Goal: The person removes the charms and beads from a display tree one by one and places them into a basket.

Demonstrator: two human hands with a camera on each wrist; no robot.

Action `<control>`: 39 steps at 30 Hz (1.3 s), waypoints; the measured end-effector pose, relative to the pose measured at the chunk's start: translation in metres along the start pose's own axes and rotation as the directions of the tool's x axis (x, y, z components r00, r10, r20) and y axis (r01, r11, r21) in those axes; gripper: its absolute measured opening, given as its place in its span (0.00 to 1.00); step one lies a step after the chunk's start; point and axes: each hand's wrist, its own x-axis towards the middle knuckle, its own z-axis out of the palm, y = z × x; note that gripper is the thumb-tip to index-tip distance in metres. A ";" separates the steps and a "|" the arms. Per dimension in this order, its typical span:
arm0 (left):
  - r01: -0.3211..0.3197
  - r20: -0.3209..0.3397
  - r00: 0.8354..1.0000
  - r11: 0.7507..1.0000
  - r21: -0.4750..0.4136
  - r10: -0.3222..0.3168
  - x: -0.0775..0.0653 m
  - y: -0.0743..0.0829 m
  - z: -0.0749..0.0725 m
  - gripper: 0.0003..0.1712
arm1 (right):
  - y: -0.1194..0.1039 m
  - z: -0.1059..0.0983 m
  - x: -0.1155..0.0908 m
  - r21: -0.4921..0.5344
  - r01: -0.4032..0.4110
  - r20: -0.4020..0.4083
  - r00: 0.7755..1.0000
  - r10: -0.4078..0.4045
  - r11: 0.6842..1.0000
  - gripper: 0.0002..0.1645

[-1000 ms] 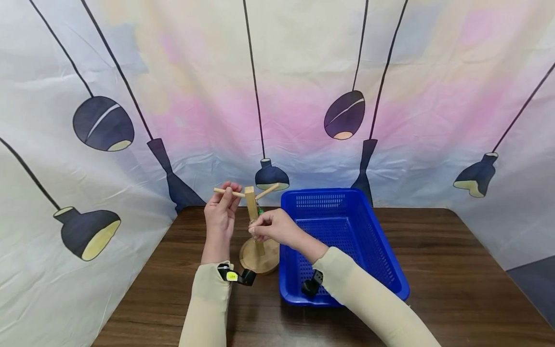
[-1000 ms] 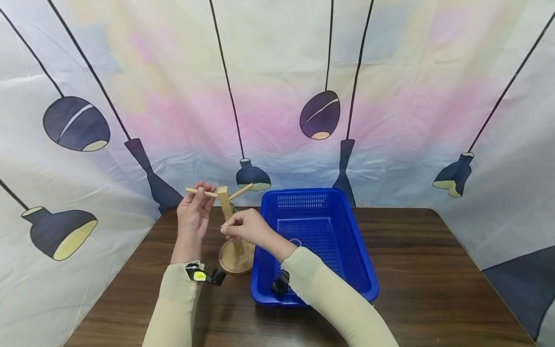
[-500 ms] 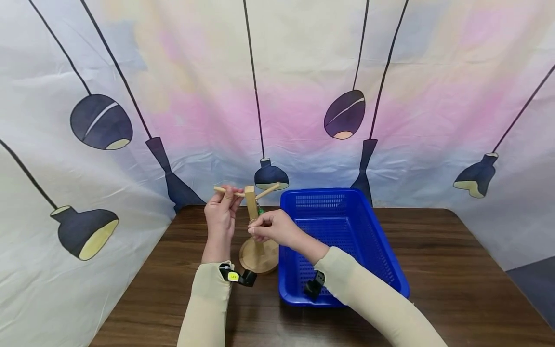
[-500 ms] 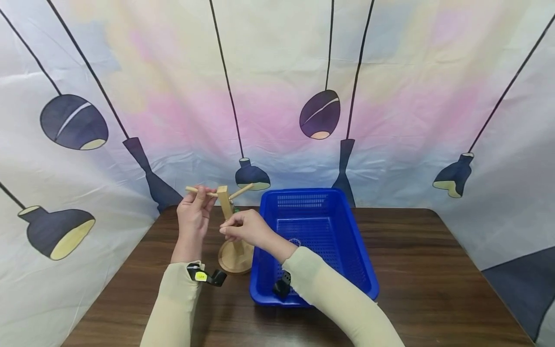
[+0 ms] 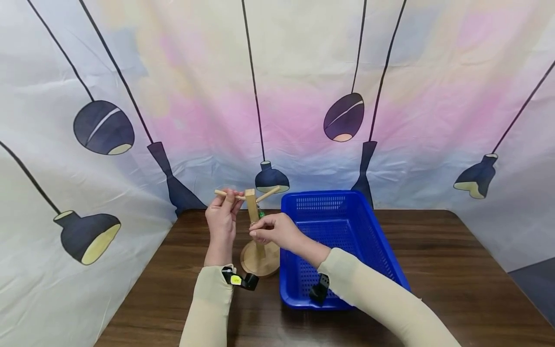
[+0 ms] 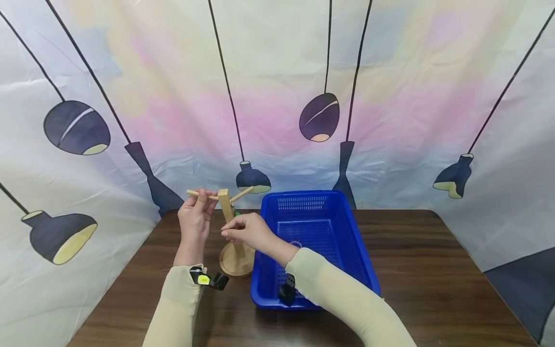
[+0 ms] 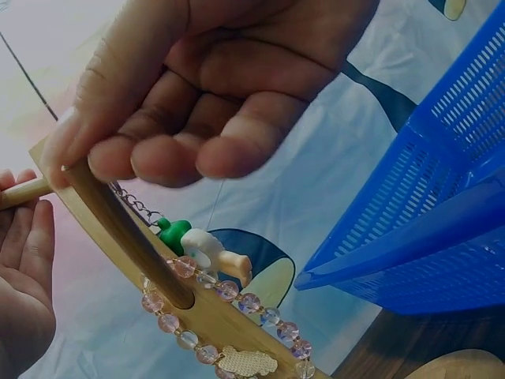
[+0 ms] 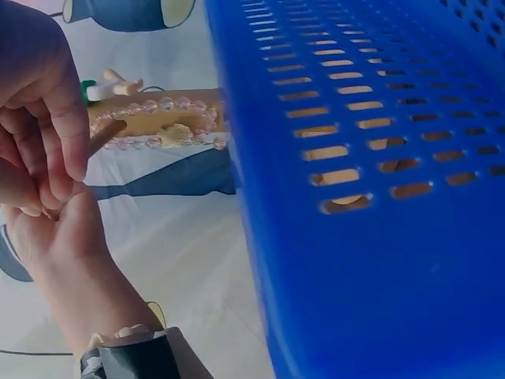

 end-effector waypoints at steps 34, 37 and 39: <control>-0.012 -0.006 1.000 1.000 0.004 0.012 -0.002 -0.001 0.001 0.06 | 0.018 -0.006 0.016 -0.155 -0.140 -0.154 0.981 0.116 0.978 0.10; -0.016 -0.005 1.000 1.000 0.014 0.016 -0.002 -0.001 0.001 0.07 | 0.020 -0.004 0.017 -0.153 -0.138 -0.154 0.981 0.115 0.978 0.09; -0.021 -0.007 1.000 1.000 0.015 0.021 -0.001 -0.001 0.001 0.07 | 0.020 -0.004 0.018 -0.147 -0.140 -0.157 0.981 0.117 0.979 0.09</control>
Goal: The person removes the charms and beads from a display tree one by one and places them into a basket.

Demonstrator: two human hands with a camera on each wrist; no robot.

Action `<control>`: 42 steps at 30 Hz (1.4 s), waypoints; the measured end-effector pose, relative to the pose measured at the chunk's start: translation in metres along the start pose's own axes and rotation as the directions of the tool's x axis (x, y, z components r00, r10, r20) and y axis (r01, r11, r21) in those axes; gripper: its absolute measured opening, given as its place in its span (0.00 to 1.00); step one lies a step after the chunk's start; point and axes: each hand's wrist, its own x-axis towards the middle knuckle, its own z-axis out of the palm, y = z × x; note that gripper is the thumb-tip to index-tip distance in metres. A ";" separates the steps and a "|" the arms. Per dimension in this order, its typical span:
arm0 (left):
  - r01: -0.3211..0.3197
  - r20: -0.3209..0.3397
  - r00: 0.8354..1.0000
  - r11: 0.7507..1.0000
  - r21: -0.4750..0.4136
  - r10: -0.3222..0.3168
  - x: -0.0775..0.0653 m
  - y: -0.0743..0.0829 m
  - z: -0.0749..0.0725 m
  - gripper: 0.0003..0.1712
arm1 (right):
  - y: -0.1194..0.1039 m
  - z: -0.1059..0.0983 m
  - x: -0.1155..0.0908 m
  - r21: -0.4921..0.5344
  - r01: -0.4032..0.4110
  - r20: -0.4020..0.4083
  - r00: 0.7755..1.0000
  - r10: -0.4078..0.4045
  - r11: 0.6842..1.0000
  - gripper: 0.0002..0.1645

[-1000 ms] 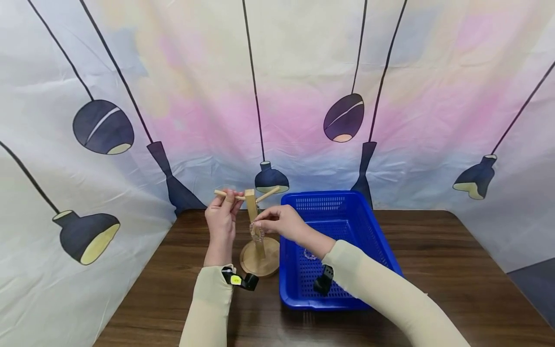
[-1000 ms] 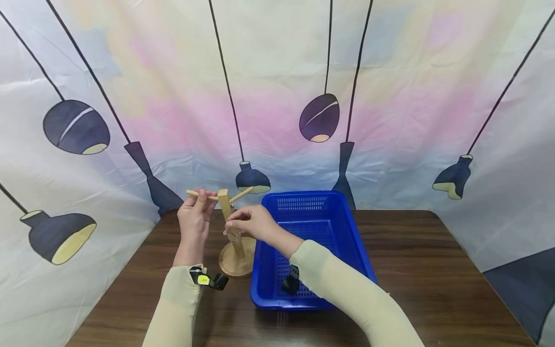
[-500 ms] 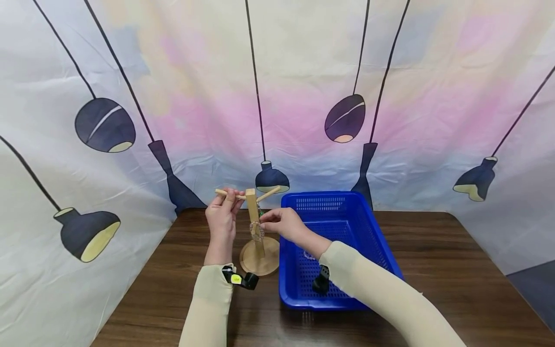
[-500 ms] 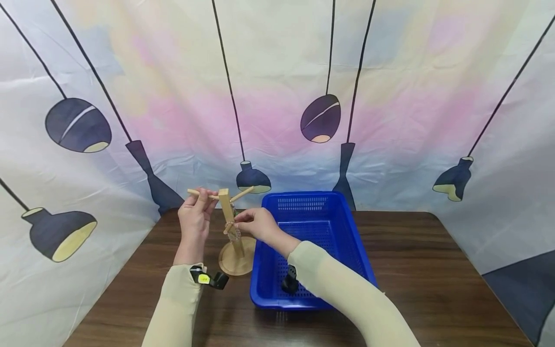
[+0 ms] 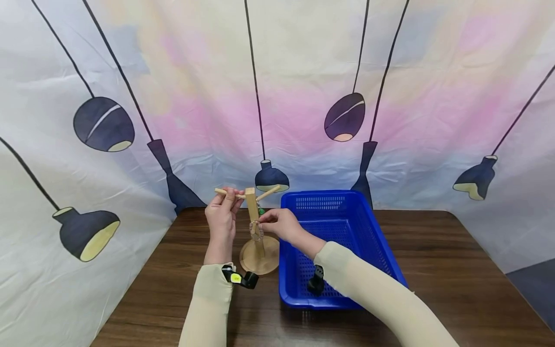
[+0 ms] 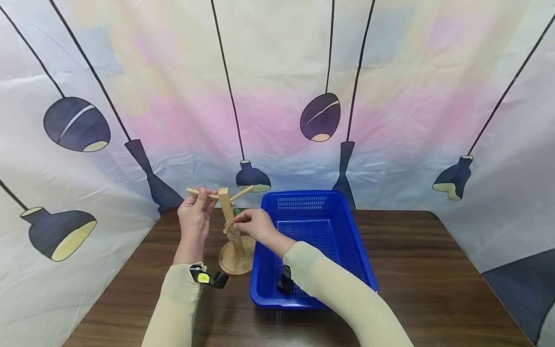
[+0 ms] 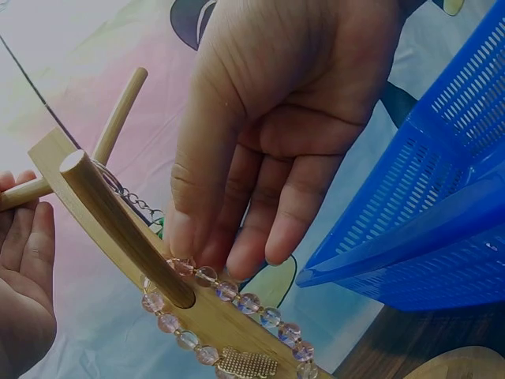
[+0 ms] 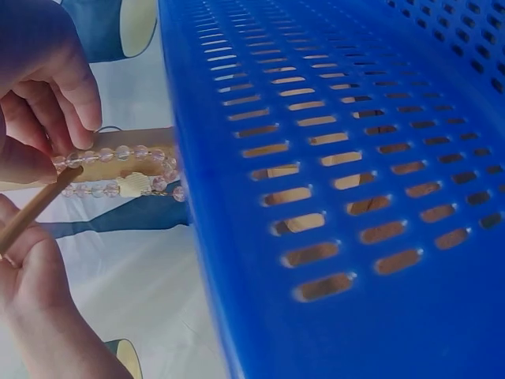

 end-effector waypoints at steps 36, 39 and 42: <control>-0.008 0.000 1.000 1.000 -0.028 0.008 0.003 0.000 0.000 0.06 | -0.007 0.000 -0.005 0.005 0.079 0.037 0.996 -0.079 0.997 0.07; -0.006 0.004 1.000 1.000 -0.027 0.006 0.002 0.000 0.001 0.06 | -0.008 -0.001 -0.006 0.001 0.084 0.036 0.996 -0.084 0.996 0.06; -0.005 -0.002 1.000 1.000 -0.007 0.005 0.002 0.000 0.002 0.07 | -0.007 -0.002 -0.008 0.004 0.092 0.037 0.995 -0.092 0.996 0.06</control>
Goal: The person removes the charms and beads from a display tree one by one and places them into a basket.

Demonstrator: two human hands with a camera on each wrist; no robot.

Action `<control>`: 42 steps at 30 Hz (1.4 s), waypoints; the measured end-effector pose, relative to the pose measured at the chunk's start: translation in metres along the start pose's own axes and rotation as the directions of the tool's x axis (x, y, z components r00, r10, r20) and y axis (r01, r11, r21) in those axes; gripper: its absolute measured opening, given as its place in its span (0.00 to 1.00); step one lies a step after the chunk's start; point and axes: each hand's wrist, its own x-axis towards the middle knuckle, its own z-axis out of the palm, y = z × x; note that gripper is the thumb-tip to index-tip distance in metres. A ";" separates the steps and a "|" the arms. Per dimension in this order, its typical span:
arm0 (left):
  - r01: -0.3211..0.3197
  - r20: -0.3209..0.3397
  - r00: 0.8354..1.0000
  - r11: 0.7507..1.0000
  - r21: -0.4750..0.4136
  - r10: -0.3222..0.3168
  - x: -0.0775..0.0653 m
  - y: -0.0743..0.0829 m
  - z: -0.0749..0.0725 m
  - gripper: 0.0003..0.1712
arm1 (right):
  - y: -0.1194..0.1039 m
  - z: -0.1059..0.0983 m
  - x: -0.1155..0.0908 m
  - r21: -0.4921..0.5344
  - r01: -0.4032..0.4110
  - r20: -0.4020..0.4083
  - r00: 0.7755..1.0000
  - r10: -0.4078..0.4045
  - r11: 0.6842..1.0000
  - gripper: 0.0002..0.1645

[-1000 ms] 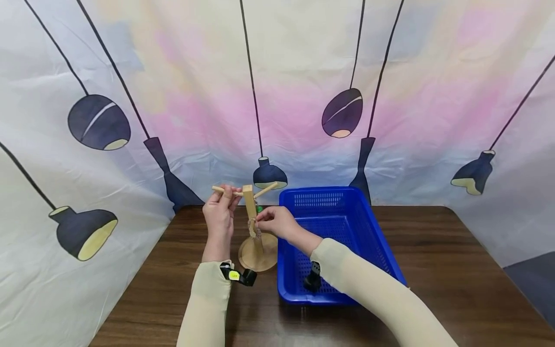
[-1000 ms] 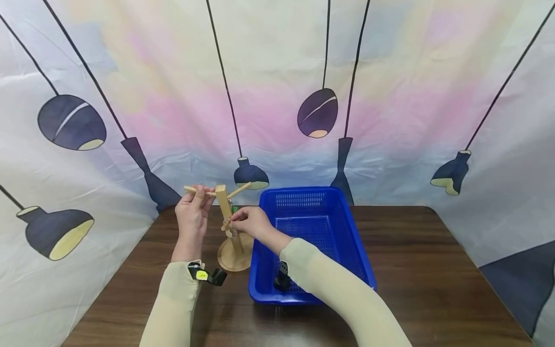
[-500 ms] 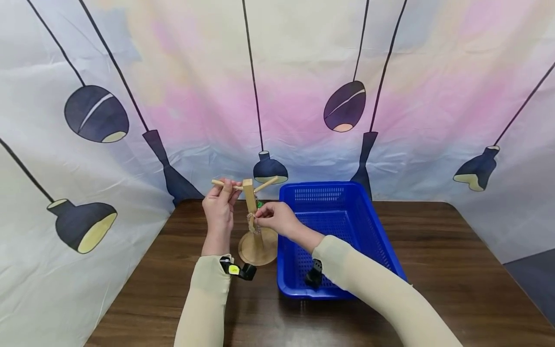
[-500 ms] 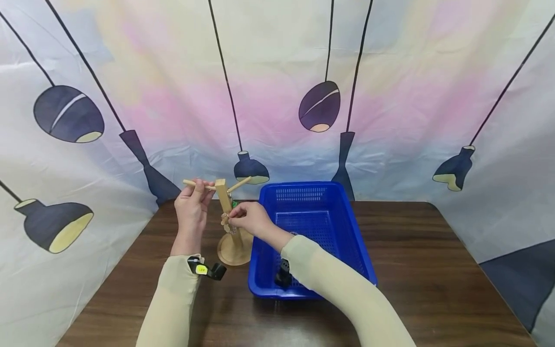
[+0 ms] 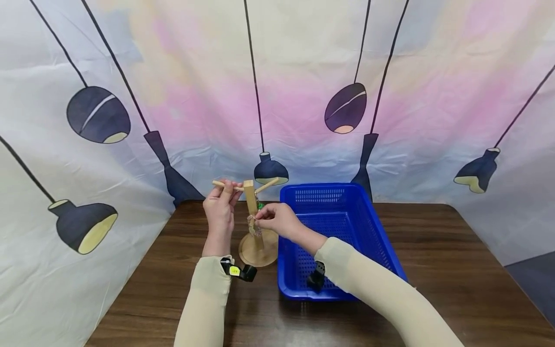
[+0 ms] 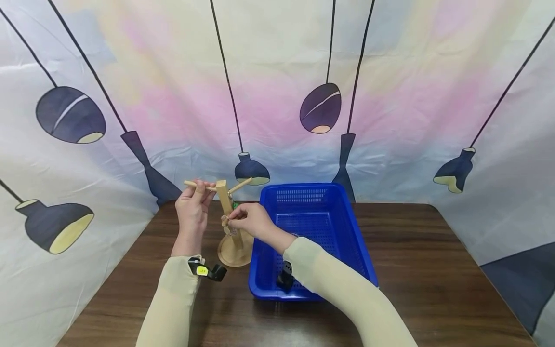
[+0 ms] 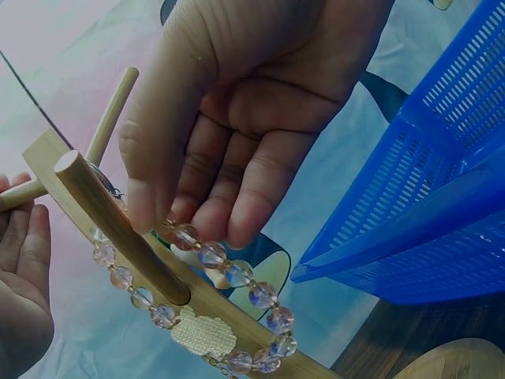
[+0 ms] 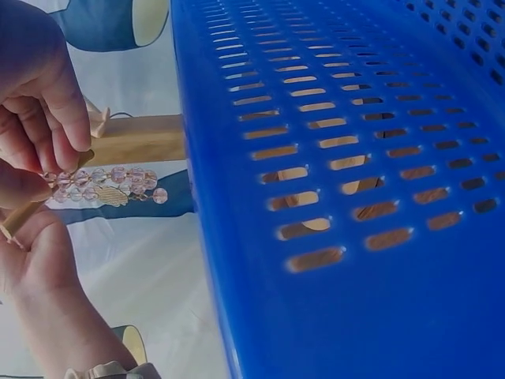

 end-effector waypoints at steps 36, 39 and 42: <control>-0.023 -0.014 1.000 0.999 0.046 0.024 0.000 0.000 -0.002 0.10 | -0.014 -0.003 -0.013 0.044 0.005 0.065 0.998 -0.008 0.999 0.07; -0.023 -0.011 1.000 0.999 0.041 0.023 0.000 0.000 -0.002 0.09 | -0.015 -0.004 -0.015 0.045 0.005 0.093 0.996 -0.009 0.999 0.07; -0.022 0.002 1.000 0.999 0.041 0.021 -0.001 0.001 -0.001 0.09 | -0.016 -0.005 -0.017 0.049 0.003 0.120 0.993 -0.009 0.999 0.07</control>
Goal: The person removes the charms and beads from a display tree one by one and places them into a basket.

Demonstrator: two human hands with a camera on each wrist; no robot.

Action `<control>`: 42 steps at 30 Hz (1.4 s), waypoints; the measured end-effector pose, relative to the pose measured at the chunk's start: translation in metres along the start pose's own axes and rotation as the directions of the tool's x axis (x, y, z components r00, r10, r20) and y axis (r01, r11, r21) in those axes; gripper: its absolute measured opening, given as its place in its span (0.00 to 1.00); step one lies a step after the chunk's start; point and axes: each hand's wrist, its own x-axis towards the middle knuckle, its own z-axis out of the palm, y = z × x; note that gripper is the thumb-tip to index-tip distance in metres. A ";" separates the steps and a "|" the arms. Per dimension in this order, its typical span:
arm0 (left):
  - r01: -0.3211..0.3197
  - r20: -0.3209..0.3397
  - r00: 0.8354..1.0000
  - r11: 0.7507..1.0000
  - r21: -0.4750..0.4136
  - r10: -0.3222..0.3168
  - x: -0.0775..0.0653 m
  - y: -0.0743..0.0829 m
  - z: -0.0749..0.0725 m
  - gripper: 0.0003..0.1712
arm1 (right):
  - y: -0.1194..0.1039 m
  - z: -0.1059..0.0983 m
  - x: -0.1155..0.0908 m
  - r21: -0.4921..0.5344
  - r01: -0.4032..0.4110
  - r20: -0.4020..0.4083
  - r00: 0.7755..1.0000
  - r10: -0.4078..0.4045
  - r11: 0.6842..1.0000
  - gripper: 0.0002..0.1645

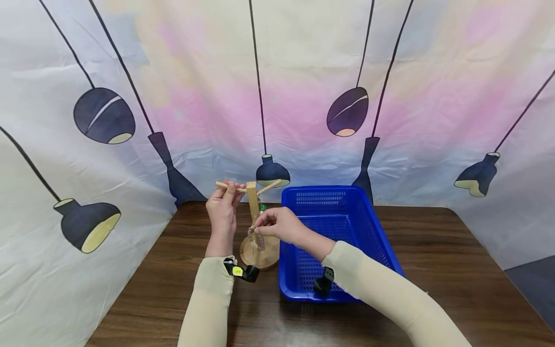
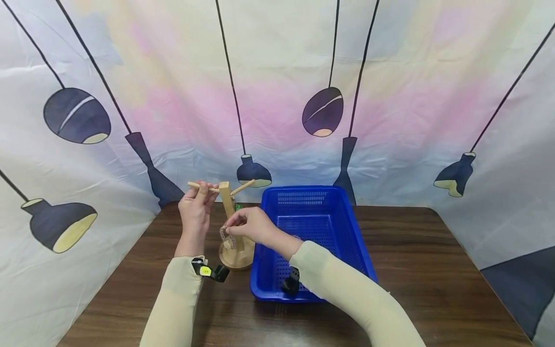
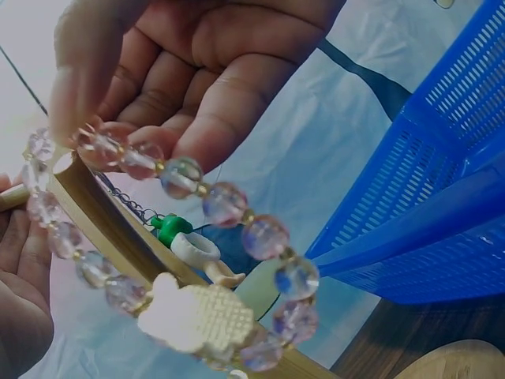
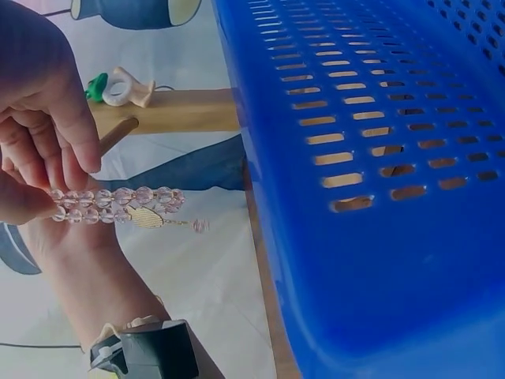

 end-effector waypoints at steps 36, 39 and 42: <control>0.010 -0.010 1.000 1.000 0.006 -0.010 0.001 0.000 -0.001 0.11 | -0.012 -0.067 -0.035 -0.051 -0.079 0.056 0.995 0.081 0.996 0.08; 0.015 -0.016 1.000 1.000 0.014 -0.014 0.001 0.001 -0.001 0.11 | -0.007 -0.074 -0.037 -0.051 -0.093 0.067 0.993 0.096 0.994 0.08; 0.020 -0.021 1.000 1.000 0.012 -0.020 0.001 0.001 0.000 0.11 | 0.000 -0.080 -0.038 -0.074 -0.100 0.088 0.990 0.107 0.992 0.08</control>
